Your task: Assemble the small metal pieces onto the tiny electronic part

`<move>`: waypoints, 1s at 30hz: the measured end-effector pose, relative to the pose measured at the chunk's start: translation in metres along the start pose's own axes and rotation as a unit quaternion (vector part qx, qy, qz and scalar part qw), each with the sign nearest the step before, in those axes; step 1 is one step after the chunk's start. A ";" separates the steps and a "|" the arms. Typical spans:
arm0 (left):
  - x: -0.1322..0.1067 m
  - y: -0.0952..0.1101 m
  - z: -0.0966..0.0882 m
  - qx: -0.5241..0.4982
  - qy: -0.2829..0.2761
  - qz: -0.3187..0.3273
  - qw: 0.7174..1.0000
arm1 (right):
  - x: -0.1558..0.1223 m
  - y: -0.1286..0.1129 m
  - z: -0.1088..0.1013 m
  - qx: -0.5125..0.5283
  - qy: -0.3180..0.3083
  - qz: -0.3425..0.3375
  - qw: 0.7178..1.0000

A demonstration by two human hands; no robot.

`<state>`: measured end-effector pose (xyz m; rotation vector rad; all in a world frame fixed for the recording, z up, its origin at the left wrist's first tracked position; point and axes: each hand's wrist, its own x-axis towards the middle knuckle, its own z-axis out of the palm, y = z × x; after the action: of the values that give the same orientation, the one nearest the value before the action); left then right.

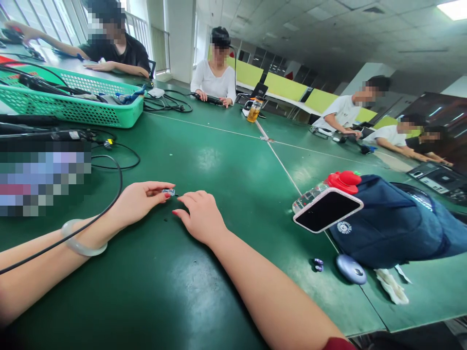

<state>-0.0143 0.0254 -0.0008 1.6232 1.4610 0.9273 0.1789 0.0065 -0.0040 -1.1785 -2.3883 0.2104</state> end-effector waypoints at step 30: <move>-0.004 0.003 0.001 0.107 -0.059 0.055 0.991 | 0.004 0.005 -0.005 0.006 -0.020 0.133 0.991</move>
<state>-0.0124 0.0210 0.0017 1.8990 1.4398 0.7407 0.1831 0.0122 0.0000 -1.4981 -2.2549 0.3364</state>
